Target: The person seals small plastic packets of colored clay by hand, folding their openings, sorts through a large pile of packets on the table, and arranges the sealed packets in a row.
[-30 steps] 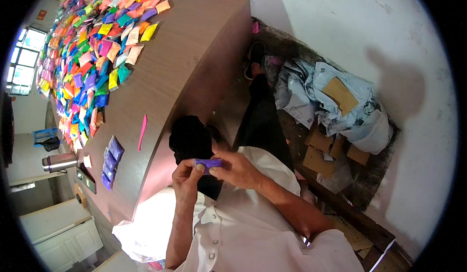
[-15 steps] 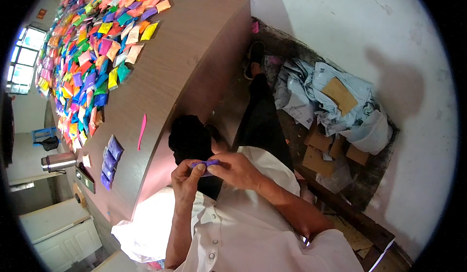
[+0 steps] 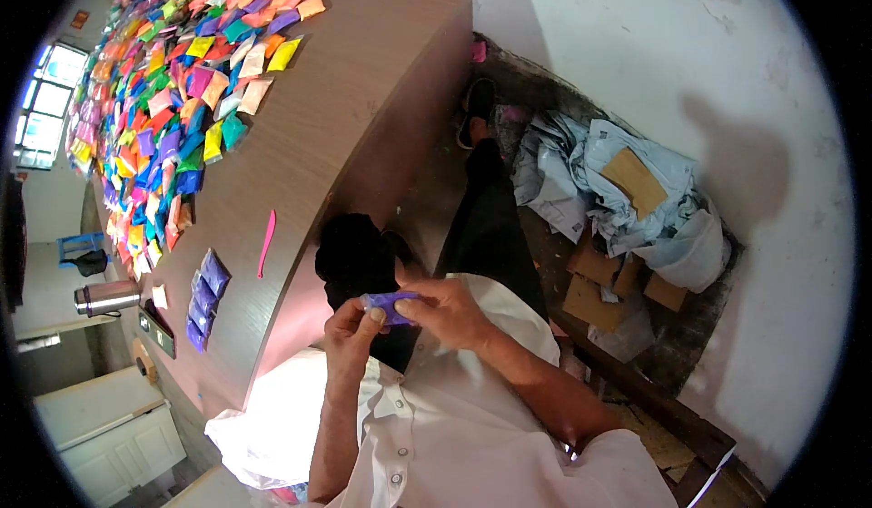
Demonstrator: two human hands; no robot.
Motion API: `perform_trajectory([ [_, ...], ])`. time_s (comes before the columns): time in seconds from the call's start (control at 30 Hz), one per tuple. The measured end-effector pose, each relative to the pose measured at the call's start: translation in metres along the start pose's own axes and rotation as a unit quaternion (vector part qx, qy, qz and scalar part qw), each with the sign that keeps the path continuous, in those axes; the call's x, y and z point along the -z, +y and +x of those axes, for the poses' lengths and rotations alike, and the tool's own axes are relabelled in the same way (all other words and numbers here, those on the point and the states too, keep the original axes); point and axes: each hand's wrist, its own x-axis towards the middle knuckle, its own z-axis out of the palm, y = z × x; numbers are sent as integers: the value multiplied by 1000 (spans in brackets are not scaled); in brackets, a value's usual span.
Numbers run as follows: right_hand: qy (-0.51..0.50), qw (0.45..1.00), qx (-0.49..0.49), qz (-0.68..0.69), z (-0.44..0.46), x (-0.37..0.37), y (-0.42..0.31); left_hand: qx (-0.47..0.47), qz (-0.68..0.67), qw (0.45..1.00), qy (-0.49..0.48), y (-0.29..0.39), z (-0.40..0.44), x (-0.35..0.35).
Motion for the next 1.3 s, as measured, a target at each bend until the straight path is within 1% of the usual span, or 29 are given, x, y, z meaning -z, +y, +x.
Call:
perform_trajectory([
  [0.07, 2, 1000, 17, -13, 1, 0, 1, 12, 9, 1000, -12, -4, 0, 3],
  [0.13, 16, 1000, 2, 6, 0, -3, 2, -13, 31, 999, -20, -6, 1, 5],
  [0.27, 16, 1000, -9, 13, -1, -4, 3, -17, 21, 1000, -17, -3, 0, 6],
  [0.33, 15, 999, -14, 25, -1, -3, 3, 8, 21, 1000, -12, -3, 1, 6],
  [0.43, 35, 998, -12, 59, 0, -4, 8, 10, -16, 1000, -9, -4, 1, 1],
  [0.57, 39, 996, -12, 76, 0, -6, 6, 15, -9, 1000, 9, -5, 0, -3],
  [0.63, 26, 998, -24, 56, -1, -5, 4, -1, -3, 1000, -21, -7, 1, 3],
  [0.73, 18, 999, -22, 30, -3, -7, -8, 2, 14, 1000, -26, -6, 0, 7],
  [0.83, -4, 999, -21, 33, -1, -6, -1, 10, 33, 999, -38, -4, 0, 12],
  [0.87, -9, 999, -18, 33, 1, -6, 0, 7, 34, 999, -34, -4, 0, 12],
  [0.93, 22, 1000, -4, -13, 1, -5, 2, 10, -19, 1000, 10, -3, -1, 9],
  [0.97, 17, 1000, -1, -12, 1, -5, 1, 7, -17, 1000, 13, -5, -1, 12],
  [1.03, 17, 998, -35, -54, -1, -4, -4, 0, 22, 1000, -9, -8, 0, 16],
  [1.1, 18, 998, -32, -53, -3, -6, -4, 2, 44, 999, 4, -8, -3, 16],
  [1.17, 20, 998, -28, -54, -2, -9, -4, -14, 124, 992, 33, 7, -3, 12],
  [1.2, 30, 999, -13, -19, -1, -11, -4, -46, 201, 978, 37, 14, -2, 13],
  [1.23, 41, 999, 1, 16, 0, -11, -4, -51, 202, 977, 39, 22, 0, 14],
  [1.27, 39, 999, 6, 16, 2, -9, -3, -139, 270, 950, 75, 32, 3, 15],
  [1.3, 56, 997, -1, 50, 3, -5, -2, -226, 334, 908, 110, 41, 7, 18],
])
